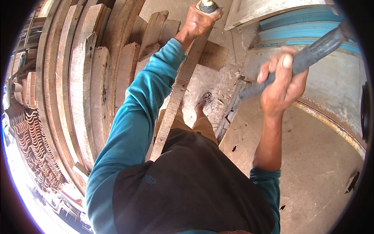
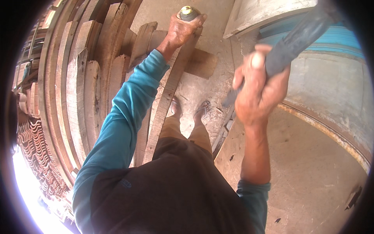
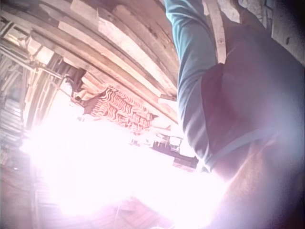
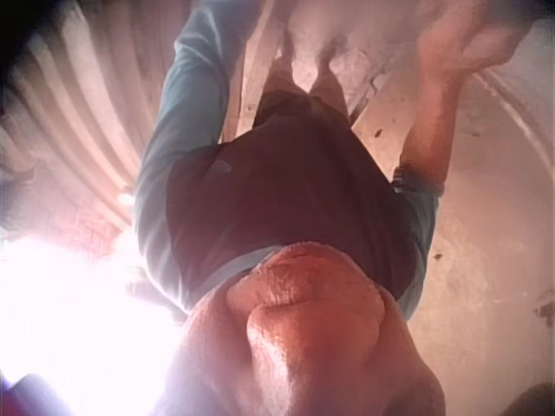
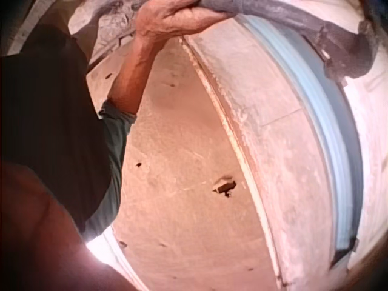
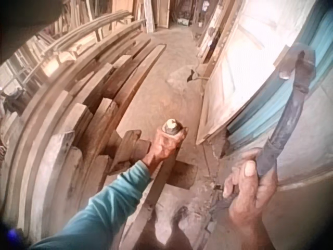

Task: The person removes nails from wooden planks. They use pliers to grip and pull out metal fasteners and a hammer to tap the planks or nails. The person handles the boards individually from a stack.

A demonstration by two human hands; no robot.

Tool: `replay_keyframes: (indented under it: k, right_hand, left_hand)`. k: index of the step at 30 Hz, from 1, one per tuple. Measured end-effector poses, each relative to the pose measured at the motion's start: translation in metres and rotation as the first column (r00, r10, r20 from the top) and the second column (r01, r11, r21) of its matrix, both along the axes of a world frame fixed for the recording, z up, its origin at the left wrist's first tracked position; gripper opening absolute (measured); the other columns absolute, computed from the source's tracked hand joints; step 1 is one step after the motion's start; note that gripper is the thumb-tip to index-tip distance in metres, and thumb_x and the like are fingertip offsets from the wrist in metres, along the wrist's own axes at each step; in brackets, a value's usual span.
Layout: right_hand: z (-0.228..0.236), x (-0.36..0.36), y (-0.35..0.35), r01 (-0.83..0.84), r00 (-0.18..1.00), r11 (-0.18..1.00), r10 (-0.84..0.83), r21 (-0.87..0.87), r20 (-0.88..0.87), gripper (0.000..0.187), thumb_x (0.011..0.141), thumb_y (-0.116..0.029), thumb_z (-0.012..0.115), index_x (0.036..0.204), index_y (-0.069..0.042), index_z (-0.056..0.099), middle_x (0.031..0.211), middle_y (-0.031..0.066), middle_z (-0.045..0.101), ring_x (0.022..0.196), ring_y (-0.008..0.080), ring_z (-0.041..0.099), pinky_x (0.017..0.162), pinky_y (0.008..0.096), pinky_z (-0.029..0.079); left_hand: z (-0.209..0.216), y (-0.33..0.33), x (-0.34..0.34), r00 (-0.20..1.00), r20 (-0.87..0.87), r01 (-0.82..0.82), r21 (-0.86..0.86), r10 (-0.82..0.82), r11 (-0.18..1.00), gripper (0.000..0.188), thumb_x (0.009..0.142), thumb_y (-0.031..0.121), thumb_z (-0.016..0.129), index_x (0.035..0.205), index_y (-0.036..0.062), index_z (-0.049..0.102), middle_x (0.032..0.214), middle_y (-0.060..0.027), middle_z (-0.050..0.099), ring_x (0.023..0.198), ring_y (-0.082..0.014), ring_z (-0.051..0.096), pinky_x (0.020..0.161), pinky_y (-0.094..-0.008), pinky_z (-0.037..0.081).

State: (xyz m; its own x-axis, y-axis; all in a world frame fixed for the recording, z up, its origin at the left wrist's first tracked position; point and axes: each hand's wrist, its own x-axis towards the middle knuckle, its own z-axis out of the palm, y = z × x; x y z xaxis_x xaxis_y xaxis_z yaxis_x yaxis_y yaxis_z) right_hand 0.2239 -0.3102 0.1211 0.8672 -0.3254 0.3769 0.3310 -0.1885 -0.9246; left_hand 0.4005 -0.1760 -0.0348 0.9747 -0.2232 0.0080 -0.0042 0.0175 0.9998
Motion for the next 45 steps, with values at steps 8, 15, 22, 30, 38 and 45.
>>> replay_keyframes:
  k: [8,15,22,30,38,45]
  right_hand:
    - [-0.011,0.024,-0.025,-0.486,0.762,0.558,-0.107,-0.673,-0.639,0.038,0.104,-0.039,0.056,0.106,-0.001,0.054,0.080,0.0067,0.060,0.075,0.0226,0.061,0.066,0.0403,0.050]
    - [0.063,0.040,0.005,-0.064,0.997,0.938,0.046,-0.340,-0.062,0.024,0.103,-0.028,0.060,0.101,-0.005,0.055,0.068,0.0001,0.055,0.052,0.0077,0.051,0.045,0.0250,0.043]
    - [-0.008,0.024,-0.015,-0.465,0.813,0.489,-0.093,-0.738,-0.574,0.027,0.103,-0.027,0.058,0.104,0.000,0.057,0.079,0.0059,0.063,0.066,0.0208,0.062,0.057,0.0420,0.050]
    - [0.131,0.044,-0.026,-0.190,0.981,0.970,0.182,-0.151,-0.069,0.021,0.104,-0.024,0.057,0.093,-0.007,0.064,0.068,-0.0001,0.056,0.058,0.0083,0.054,0.052,0.0244,0.043]
    - [-0.023,0.022,-0.019,-0.416,0.796,0.469,-0.226,-0.779,-0.561,0.044,0.101,-0.035,0.059,0.110,0.007,0.054,0.087,0.0223,0.068,0.079,0.0377,0.069,0.072,0.0487,0.053]
    - [0.116,0.031,-0.015,0.081,0.997,0.799,-0.059,-0.596,0.056,0.043,0.104,-0.040,0.055,0.094,0.001,0.064,0.076,0.0082,0.057,0.072,0.0182,0.056,0.061,0.0322,0.045]
  left_hand:
    - [-0.006,-0.002,0.005,0.995,0.051,0.093,-0.308,-0.081,0.947,0.022,0.088,0.012,0.075,0.106,0.0044,0.065,0.090,-0.0039,0.068,0.077,-0.0115,0.062,0.070,-0.0286,0.053]
    - [-0.016,0.006,0.000,0.972,0.236,-0.003,0.051,-0.009,0.999,0.012,0.089,0.012,0.076,0.085,0.0035,0.068,0.080,0.0023,0.067,0.072,-0.0067,0.060,0.064,-0.0274,0.052]
    - [-0.069,0.010,0.015,0.989,0.107,0.106,-0.064,-0.099,0.992,0.017,0.085,0.013,0.079,0.094,0.0058,0.068,0.082,0.0018,0.068,0.074,-0.0075,0.062,0.066,-0.0262,0.053]
    - [-0.016,0.009,-0.003,0.985,-0.030,0.136,-0.470,-0.170,0.872,0.013,0.090,0.014,0.071,0.095,0.0072,0.062,0.092,-0.0046,0.070,0.083,-0.0154,0.066,0.077,-0.0279,0.054]
    - [-0.030,-0.012,-0.018,0.940,0.339,0.119,-0.197,-0.046,0.973,0.015,0.087,0.016,0.076,0.095,0.0074,0.066,0.083,-0.0019,0.066,0.079,-0.0146,0.062,0.073,-0.0299,0.053]
    - [-0.023,0.011,-0.013,0.982,0.185,-0.005,0.215,-0.036,0.977,0.027,0.087,0.029,0.074,0.099,0.0063,0.065,0.085,-0.0089,0.070,0.077,-0.0227,0.066,0.078,-0.0360,0.056]
